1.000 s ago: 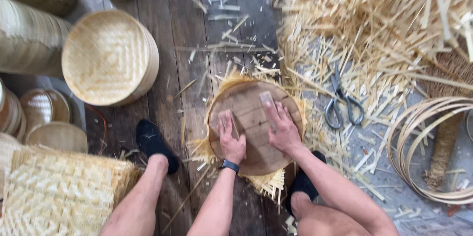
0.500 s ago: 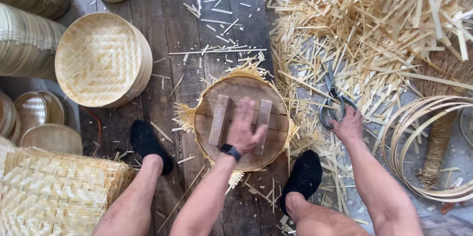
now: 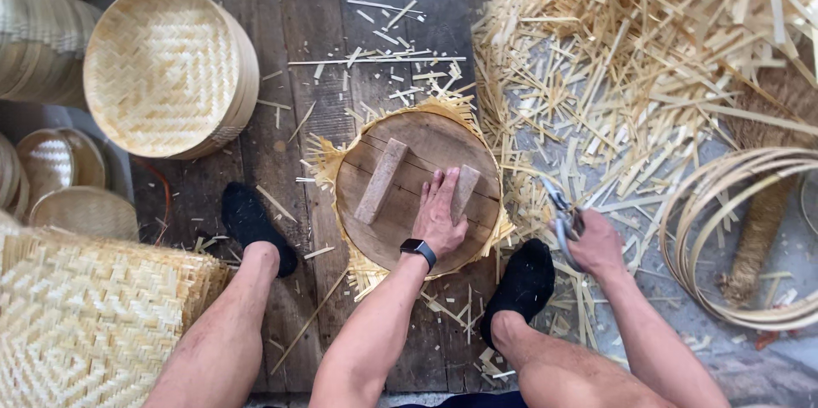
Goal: The person assembles a bamboo basket by placing a woven mat into a circular frame and trimming the excess bamboo with shears.
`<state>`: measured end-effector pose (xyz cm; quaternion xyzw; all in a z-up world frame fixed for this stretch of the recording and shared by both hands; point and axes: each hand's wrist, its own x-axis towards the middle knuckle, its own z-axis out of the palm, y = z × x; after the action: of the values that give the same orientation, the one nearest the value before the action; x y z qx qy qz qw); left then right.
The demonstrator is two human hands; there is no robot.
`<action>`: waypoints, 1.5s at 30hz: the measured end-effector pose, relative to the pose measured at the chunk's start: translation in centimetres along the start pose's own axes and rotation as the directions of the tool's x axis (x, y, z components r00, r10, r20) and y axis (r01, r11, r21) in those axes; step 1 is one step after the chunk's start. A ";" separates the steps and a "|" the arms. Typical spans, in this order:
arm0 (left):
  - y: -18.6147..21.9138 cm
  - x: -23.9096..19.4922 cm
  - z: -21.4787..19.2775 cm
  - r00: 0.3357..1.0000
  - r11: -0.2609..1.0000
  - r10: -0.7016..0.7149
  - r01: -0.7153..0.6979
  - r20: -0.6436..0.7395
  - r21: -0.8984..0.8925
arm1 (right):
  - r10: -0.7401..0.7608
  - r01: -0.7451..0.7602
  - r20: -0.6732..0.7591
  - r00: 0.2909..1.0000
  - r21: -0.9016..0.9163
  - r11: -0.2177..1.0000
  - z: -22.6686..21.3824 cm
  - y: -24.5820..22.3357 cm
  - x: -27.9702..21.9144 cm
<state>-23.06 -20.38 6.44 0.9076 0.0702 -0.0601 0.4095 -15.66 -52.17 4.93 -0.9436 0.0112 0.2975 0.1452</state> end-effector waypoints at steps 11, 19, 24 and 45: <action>0.6 0.2 -0.6 1.000 0.999 -0.003 0.002 -0.022 -0.039 | -0.261 0.217 -0.074 0.962 -0.371 0.903 0.2 -9.6 3.1; 1.1 0.5 -1.1 0.999 0.996 -0.052 0.053 0.008 -0.070 | -0.602 0.401 -0.281 0.747 -0.532 0.746 -1.9 -9.1 7.4; 0.5 -0.1 -1.6 0.996 0.999 -0.037 0.040 0.077 -0.036 | -0.597 0.380 -0.307 0.741 -0.541 0.750 0.5 -10.3 8.9; 0.3 -0.3 -3.0 0.908 0.989 0.027 -0.085 0.417 0.120 | -0.622 0.367 -0.346 0.703 -0.573 0.733 -1.1 -7.5 8.0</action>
<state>-23.20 -18.34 8.64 0.9014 -0.0486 -0.2441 0.3542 -7.61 -44.81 3.27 -0.9585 -0.2834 -0.0253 -0.0156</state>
